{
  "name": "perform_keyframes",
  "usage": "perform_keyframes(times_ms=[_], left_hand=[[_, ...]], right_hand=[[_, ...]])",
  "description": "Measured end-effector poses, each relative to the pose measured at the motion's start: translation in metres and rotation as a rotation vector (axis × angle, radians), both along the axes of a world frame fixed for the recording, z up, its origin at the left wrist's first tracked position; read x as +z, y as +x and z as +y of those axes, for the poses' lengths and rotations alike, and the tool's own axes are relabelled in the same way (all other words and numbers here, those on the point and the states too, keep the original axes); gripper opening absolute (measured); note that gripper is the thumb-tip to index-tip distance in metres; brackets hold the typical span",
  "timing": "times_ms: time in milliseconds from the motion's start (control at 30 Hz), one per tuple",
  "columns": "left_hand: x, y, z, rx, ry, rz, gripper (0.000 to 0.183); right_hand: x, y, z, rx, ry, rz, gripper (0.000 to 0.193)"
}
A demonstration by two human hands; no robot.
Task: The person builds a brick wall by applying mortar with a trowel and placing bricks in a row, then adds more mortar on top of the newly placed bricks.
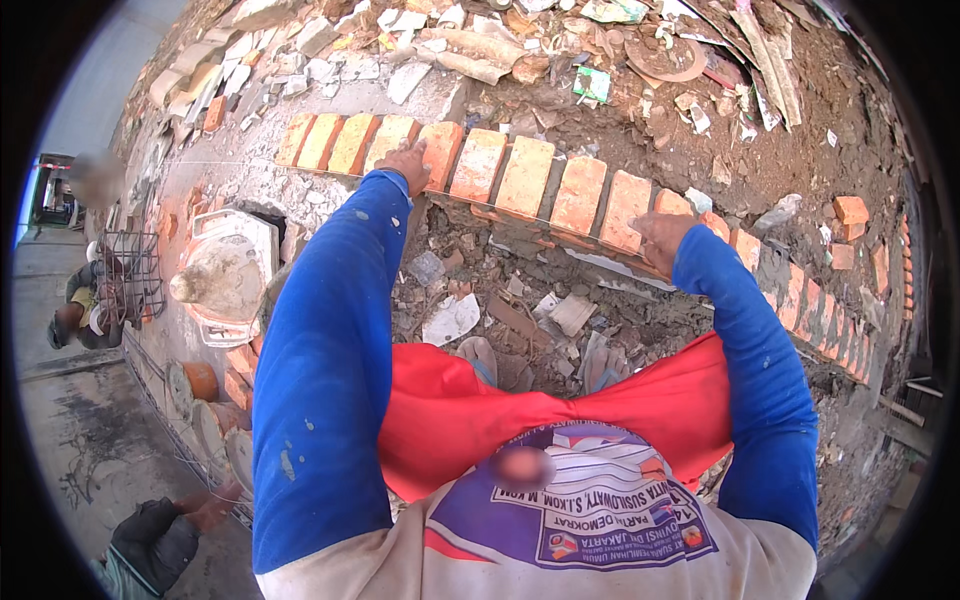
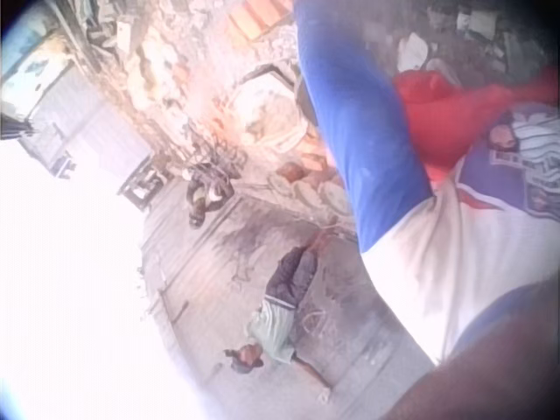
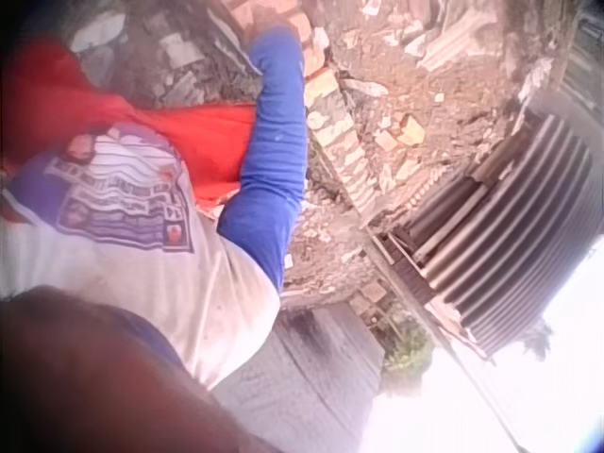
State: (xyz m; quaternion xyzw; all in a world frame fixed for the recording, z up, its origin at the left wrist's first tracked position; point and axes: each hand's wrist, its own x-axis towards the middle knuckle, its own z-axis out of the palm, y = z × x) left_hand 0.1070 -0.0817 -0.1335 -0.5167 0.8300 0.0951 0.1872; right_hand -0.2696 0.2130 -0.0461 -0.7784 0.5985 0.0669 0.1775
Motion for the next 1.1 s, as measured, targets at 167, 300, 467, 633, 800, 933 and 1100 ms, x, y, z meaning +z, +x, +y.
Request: perform_keyframes(times_ms=[167, 300, 467, 633, 800, 933, 1100], left_hand=[[0.009, -0.011, 0.005, 0.030, 0.017, 0.003, 0.065], [0.009, -0.012, 0.009, 0.065, 0.010, -0.002, 0.065], [0.009, -0.010, 0.003, 0.058, -0.009, 0.025, 0.064], [0.016, 0.019, -0.005, 0.146, 0.000, 0.045, 0.065], [0.027, 0.031, -0.001, 0.212, -0.039, 0.015, 0.062], [0.031, 0.052, -0.007, 0.256, -0.083, -0.009, 0.061], [0.041, 0.066, -0.017, 0.374, -0.155, 0.135, 0.049]], right_hand=[[0.007, 0.022, 0.012, 0.024, 0.030, -0.098, 0.020], [0.016, 0.030, 0.011, -0.034, 0.050, -0.060, 0.019], [0.017, 0.032, 0.017, 0.061, 0.080, -0.101, 0.040], [0.022, 0.039, 0.009, 0.027, -0.058, -0.146, 0.031], [0.021, 0.040, 0.004, 0.057, -0.089, -0.120, 0.034], [0.022, 0.051, 0.001, 0.082, -0.028, -0.174, 0.036], [0.035, 0.060, 0.003, 0.029, -0.029, -0.200, 0.041]])
